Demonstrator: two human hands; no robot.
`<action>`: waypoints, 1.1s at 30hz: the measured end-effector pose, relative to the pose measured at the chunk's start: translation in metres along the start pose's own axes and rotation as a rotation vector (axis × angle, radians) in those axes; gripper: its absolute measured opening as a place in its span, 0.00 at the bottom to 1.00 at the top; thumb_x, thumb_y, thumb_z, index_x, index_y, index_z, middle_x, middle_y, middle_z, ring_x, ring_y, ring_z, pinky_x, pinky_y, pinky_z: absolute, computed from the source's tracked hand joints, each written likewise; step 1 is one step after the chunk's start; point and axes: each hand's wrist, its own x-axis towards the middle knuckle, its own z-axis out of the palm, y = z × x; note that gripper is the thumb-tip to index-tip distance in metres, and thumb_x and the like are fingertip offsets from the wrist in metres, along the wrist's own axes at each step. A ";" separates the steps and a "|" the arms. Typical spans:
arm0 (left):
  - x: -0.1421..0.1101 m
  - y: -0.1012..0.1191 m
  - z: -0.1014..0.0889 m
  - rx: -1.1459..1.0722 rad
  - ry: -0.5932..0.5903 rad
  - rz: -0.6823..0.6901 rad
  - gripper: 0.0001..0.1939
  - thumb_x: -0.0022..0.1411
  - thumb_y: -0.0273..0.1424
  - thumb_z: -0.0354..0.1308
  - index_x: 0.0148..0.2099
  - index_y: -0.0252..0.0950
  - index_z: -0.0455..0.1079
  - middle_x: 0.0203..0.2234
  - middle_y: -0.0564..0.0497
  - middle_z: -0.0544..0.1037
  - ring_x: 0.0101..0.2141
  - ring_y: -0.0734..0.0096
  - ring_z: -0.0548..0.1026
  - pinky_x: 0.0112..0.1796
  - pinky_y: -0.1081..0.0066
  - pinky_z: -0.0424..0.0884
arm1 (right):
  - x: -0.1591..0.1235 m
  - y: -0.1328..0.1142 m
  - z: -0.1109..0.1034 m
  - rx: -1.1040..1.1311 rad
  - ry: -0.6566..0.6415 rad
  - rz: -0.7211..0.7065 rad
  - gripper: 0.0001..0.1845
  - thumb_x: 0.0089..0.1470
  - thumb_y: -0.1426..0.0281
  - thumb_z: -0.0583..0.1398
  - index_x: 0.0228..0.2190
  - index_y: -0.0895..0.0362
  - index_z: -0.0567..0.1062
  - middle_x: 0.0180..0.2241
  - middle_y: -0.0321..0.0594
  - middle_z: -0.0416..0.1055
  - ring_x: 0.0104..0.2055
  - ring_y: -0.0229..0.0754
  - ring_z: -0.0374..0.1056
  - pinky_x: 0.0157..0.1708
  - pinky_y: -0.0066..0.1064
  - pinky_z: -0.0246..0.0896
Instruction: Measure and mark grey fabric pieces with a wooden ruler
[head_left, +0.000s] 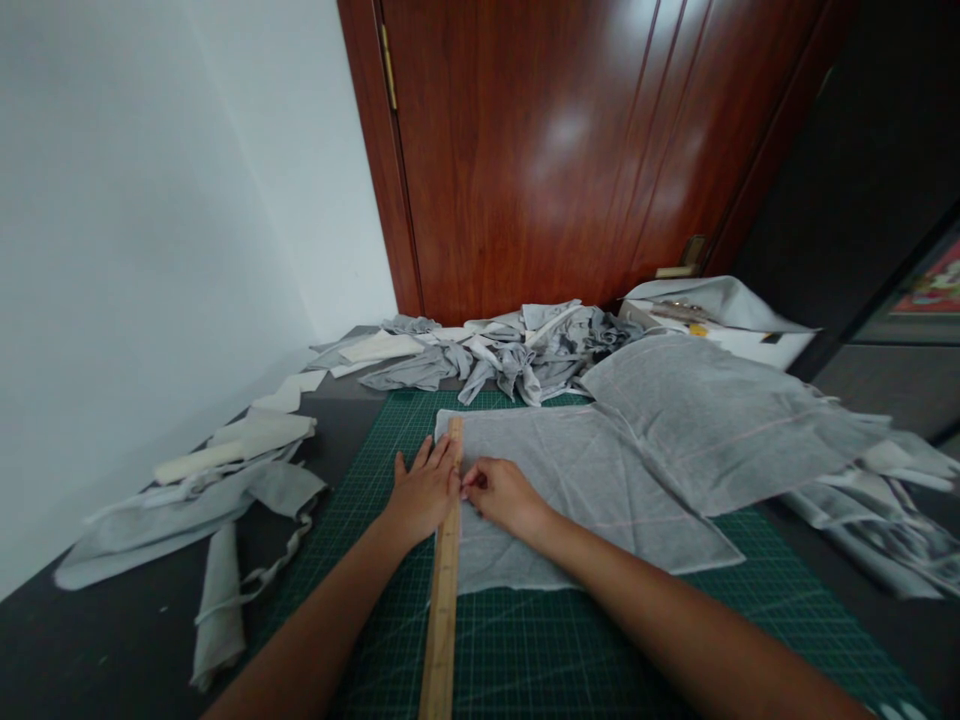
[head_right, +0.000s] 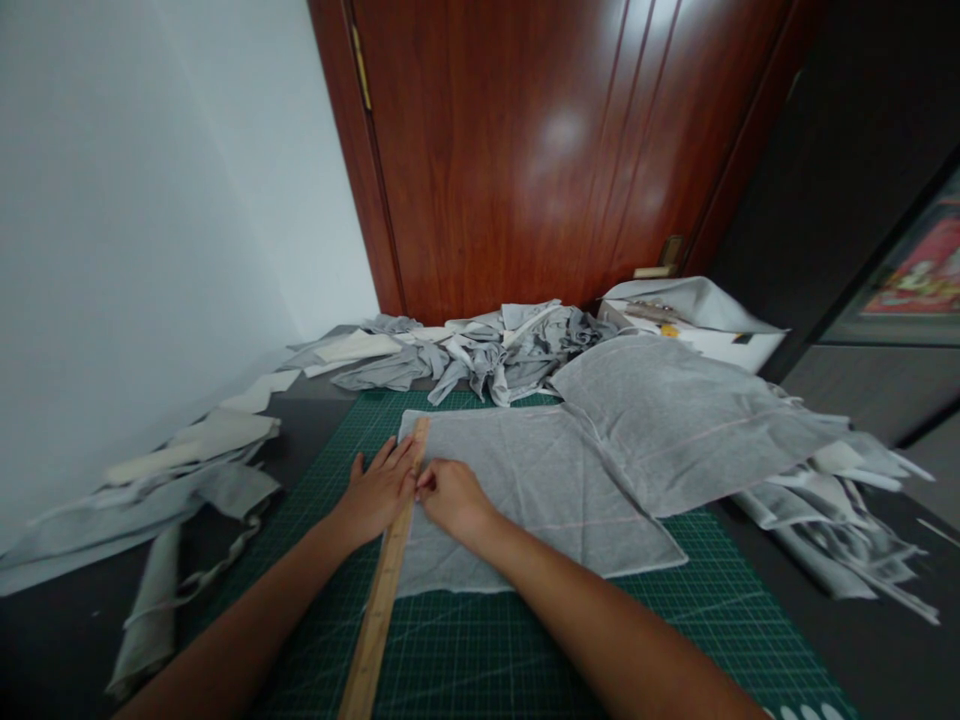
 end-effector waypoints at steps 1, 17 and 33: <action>0.000 0.000 0.001 0.002 0.002 0.000 0.27 0.67 0.32 0.34 0.68 0.38 0.46 0.65 0.48 0.51 0.64 0.54 0.48 0.55 0.38 0.50 | -0.001 -0.001 0.000 -0.004 -0.008 0.004 0.10 0.47 0.81 0.56 0.26 0.58 0.76 0.23 0.35 0.73 0.20 0.32 0.64 0.26 0.23 0.58; 0.001 -0.002 0.002 -0.024 -0.013 -0.010 0.27 0.67 0.32 0.33 0.68 0.38 0.46 0.65 0.50 0.51 0.64 0.54 0.47 0.56 0.38 0.49 | -0.029 0.002 -0.057 0.441 -0.556 0.220 0.04 0.38 0.75 0.63 0.23 0.59 0.74 0.17 0.28 0.66 0.19 0.29 0.59 0.19 0.20 0.55; 0.002 -0.008 -0.001 -0.062 0.002 -0.058 0.29 0.64 0.32 0.41 0.67 0.41 0.48 0.64 0.49 0.55 0.64 0.58 0.50 0.58 0.43 0.48 | -0.044 0.098 -0.128 0.494 0.257 0.117 0.16 0.41 0.58 0.65 0.26 0.57 0.73 0.21 0.33 0.63 0.22 0.35 0.58 0.23 0.28 0.55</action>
